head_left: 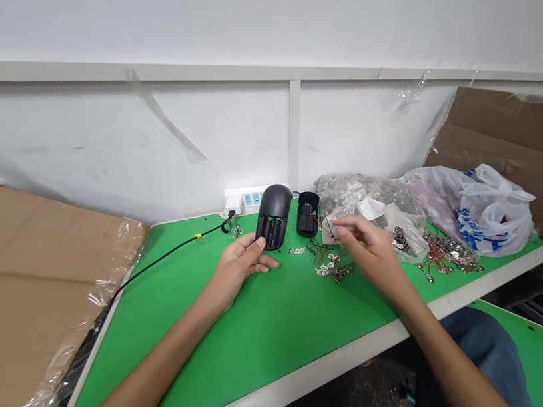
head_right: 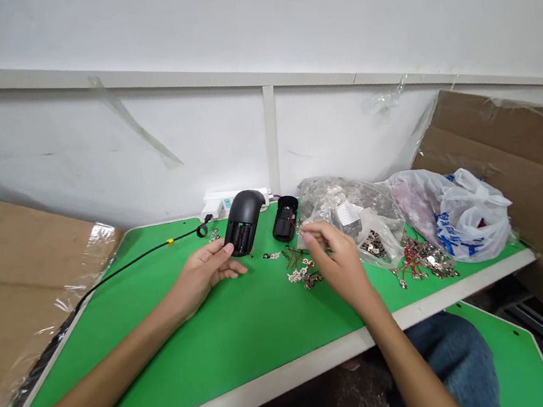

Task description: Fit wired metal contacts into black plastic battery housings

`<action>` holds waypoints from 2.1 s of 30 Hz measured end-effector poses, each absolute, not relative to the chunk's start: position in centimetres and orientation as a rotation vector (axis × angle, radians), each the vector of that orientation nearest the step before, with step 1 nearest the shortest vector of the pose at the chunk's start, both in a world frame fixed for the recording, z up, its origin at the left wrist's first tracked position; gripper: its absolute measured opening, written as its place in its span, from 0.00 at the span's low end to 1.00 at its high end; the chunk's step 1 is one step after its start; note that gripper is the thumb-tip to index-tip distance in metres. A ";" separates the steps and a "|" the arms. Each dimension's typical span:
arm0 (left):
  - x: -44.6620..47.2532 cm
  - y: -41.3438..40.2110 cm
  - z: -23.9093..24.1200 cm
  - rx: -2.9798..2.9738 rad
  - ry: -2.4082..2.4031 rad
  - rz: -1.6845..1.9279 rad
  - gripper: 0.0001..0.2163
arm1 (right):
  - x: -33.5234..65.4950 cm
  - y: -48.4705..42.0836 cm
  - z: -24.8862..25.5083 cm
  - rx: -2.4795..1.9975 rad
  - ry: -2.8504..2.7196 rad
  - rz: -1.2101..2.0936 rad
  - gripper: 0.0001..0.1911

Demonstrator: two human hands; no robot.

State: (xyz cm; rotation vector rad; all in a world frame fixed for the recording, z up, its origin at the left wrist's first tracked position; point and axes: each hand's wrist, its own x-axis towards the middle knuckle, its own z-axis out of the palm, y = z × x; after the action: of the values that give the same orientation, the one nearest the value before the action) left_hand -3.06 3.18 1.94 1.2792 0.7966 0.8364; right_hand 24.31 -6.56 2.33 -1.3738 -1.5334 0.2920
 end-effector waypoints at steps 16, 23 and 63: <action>-3.4 4.8 1.4 0.939 0.722 0.840 0.20 | 29.5 -3.3 4.5 -1.499 -2.925 -0.417 0.14; -3.7 4.9 1.2 0.881 0.656 0.811 0.15 | 27.9 -1.2 6.1 -1.177 -3.295 -0.448 0.11; -1.6 -1.1 3.0 0.903 0.591 0.599 0.29 | 15.4 0.0 2.5 -0.832 -1.224 1.059 0.11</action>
State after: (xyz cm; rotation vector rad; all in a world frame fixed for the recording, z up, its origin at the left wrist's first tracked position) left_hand -1.64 -1.09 2.99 0.9031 0.5914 0.5994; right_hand 15.40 -0.02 2.53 -0.8323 -1.2240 1.0590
